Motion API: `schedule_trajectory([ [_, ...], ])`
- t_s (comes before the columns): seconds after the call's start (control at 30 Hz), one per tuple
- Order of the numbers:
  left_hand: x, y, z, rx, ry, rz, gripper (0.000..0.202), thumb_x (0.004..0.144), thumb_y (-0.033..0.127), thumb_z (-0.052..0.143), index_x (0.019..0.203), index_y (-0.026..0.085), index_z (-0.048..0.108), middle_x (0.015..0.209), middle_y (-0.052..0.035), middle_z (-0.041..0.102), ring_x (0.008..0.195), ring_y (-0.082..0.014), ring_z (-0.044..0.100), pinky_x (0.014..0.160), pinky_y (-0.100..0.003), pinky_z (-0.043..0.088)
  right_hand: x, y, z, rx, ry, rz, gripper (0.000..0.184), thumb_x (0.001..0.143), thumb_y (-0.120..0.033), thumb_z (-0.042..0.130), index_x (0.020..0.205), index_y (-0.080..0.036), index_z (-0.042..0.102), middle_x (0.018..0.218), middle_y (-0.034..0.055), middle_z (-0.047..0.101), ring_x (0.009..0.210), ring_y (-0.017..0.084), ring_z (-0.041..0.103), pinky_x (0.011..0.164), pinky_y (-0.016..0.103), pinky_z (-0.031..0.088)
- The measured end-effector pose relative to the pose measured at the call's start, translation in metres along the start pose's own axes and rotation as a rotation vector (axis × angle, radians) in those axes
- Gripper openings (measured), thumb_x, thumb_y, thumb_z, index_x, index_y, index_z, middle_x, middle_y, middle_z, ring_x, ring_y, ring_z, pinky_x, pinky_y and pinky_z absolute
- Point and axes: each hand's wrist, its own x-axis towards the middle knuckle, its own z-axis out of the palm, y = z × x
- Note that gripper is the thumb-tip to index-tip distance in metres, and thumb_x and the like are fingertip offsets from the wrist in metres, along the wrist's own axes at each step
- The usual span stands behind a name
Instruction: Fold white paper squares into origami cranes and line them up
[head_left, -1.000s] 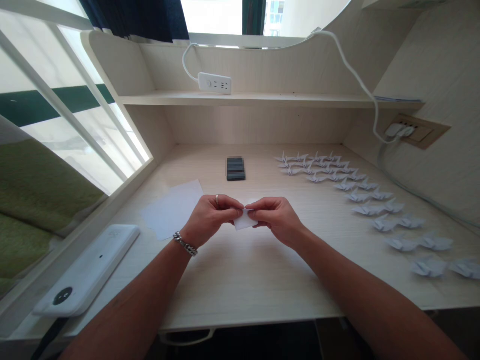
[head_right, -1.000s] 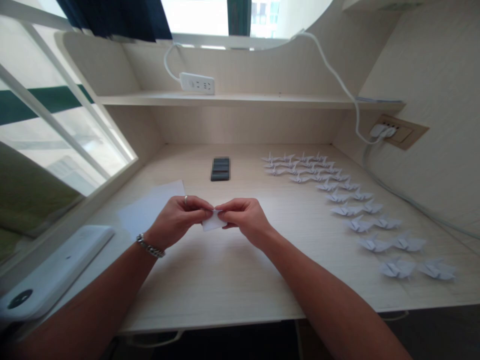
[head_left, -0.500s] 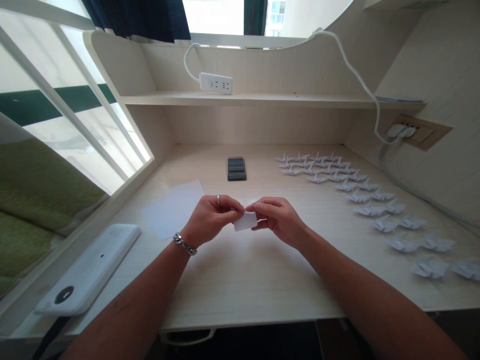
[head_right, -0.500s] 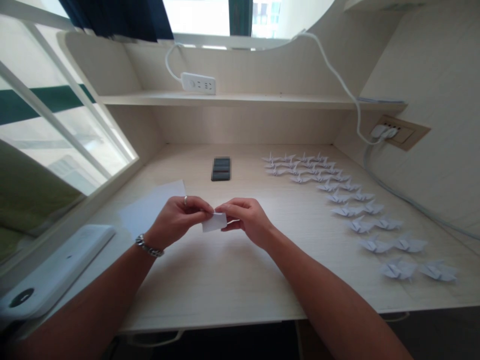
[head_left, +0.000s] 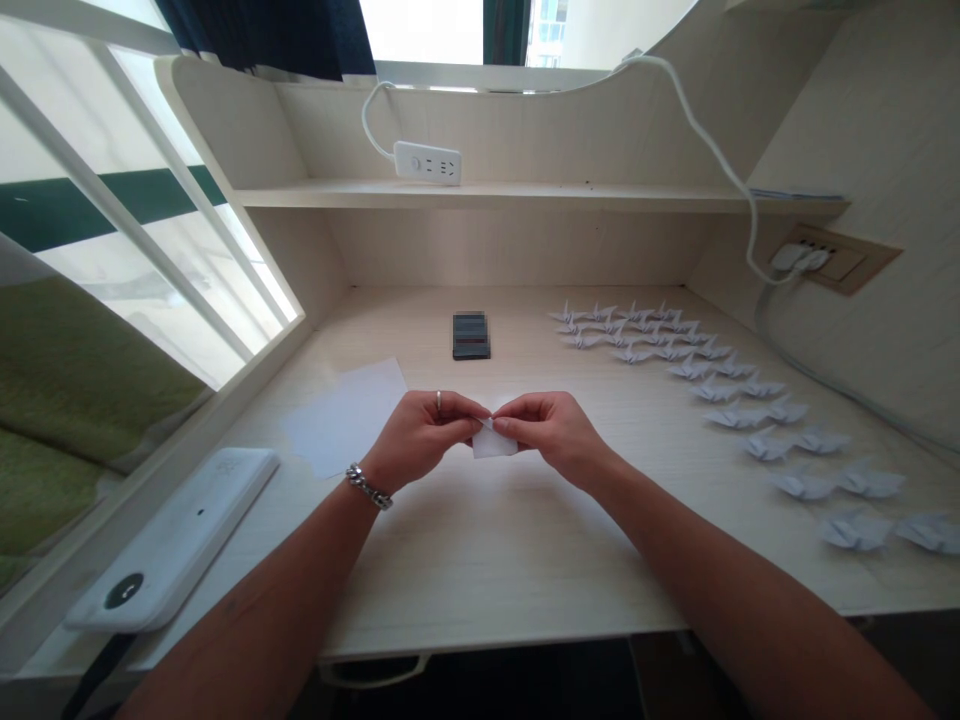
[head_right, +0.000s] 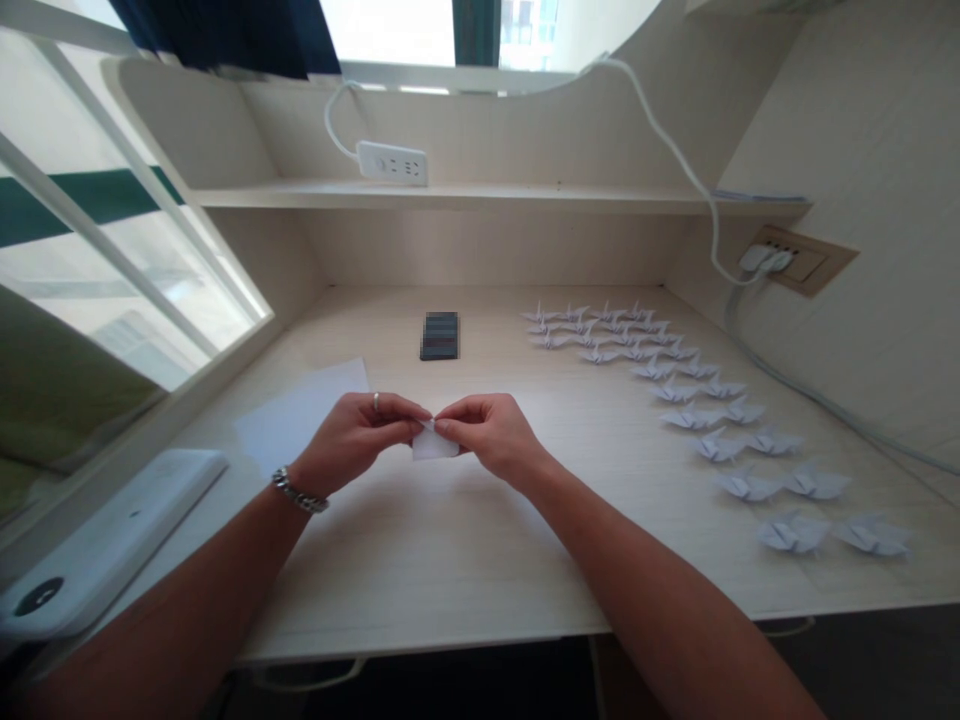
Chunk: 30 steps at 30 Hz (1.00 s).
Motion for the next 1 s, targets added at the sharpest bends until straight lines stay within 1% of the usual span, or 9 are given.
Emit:
schedule_trajectory([
  [0.1,0.001,-0.001,0.002,-0.143,0.036,-0.056,0.016,0.07,0.022,0.07,0.082,0.014,0.075,0.074,-0.0054,0.071,0.068,-0.0158,0.065,0.067,-0.029,0.056,-0.001,-0.001,0.003,0.015,0.062,-0.011,0.026,0.062,-0.035,0.079,0.077,-0.014,0.074,0.07,0.0046,0.069,0.064,0.016,0.062,0.061,0.032,0.054],
  [0.2,0.002,-0.002,0.003,-0.235,0.063,-0.054,0.019,0.071,0.023,0.07,0.088,0.014,0.073,0.077,-0.005,0.071,0.071,-0.0148,0.065,0.07,-0.029,0.056,-0.001,-0.001,0.006,-0.004,0.12,-0.041,0.025,0.063,-0.035,0.079,0.075,-0.014,0.073,0.069,0.0048,0.069,0.062,0.016,0.062,0.058,0.032,0.053],
  [0.27,0.001,-0.003,0.004,-0.213,0.06,-0.025,0.026,0.069,0.025,0.074,0.092,0.014,0.072,0.081,-0.0057,0.071,0.074,-0.0152,0.065,0.07,-0.028,0.055,-0.001,-0.001,0.008,-0.022,0.136,-0.078,0.025,0.063,-0.036,0.078,0.075,-0.014,0.073,0.069,0.0049,0.07,0.063,0.017,0.062,0.057,0.031,0.053],
  [0.33,0.001,-0.003,0.005,-0.143,0.071,0.013,0.031,0.065,0.027,0.078,0.093,0.014,0.071,0.081,-0.0064,0.072,0.072,-0.0155,0.065,0.067,-0.027,0.054,-0.002,0.0,0.009,-0.042,0.14,-0.119,0.025,0.065,-0.037,0.078,0.075,-0.015,0.073,0.069,0.0049,0.07,0.063,0.017,0.062,0.057,0.03,0.051],
  [0.47,0.001,-0.005,0.006,-0.067,0.118,0.053,0.029,0.061,0.03,0.081,0.083,0.013,0.072,0.072,-0.005,0.07,0.064,-0.0141,0.063,0.06,-0.025,0.052,-0.003,0.002,0.011,-0.077,0.124,-0.158,0.023,0.067,-0.036,0.077,0.076,-0.015,0.073,0.068,0.0045,0.07,0.061,0.015,0.061,0.056,0.028,0.049],
  [0.67,0.002,-0.005,0.004,-0.09,0.115,0.062,0.023,0.064,0.028,0.079,0.081,0.013,0.072,0.072,-0.0042,0.07,0.064,-0.0132,0.062,0.059,-0.024,0.051,-0.005,0.002,0.013,-0.079,0.105,-0.157,0.019,0.067,-0.032,0.076,0.075,-0.015,0.073,0.069,0.0041,0.071,0.062,0.015,0.062,0.058,0.027,0.049],
  [0.87,0.002,-0.003,0.005,-0.191,0.136,0.018,0.028,0.075,0.032,0.071,0.095,0.012,0.069,0.069,-0.0026,0.068,0.062,-0.0129,0.063,0.061,-0.027,0.055,-0.003,0.003,0.013,-0.001,0.121,-0.1,0.022,0.063,-0.031,0.078,0.075,-0.014,0.072,0.069,0.0044,0.071,0.062,0.015,0.062,0.057,0.028,0.051],
  [0.93,0.002,-0.003,0.004,-0.251,0.117,0.004,0.028,0.077,0.031,0.068,0.098,0.013,0.068,0.072,-0.0037,0.07,0.065,-0.0138,0.065,0.064,-0.028,0.056,-0.002,0.003,0.013,0.036,0.14,-0.077,0.024,0.061,-0.032,0.08,0.074,-0.014,0.072,0.068,0.0045,0.07,0.062,0.015,0.062,0.057,0.029,0.052],
  [1.0,0.001,-0.001,0.002,-0.28,0.082,0.008,0.029,0.075,0.026,0.07,0.1,0.013,0.067,0.076,-0.0052,0.071,0.071,-0.0153,0.067,0.067,-0.028,0.056,-0.002,0.002,0.013,0.075,0.146,-0.057,0.026,0.059,-0.033,0.081,0.074,-0.013,0.072,0.068,0.0046,0.07,0.062,0.016,0.062,0.058,0.031,0.053],
])
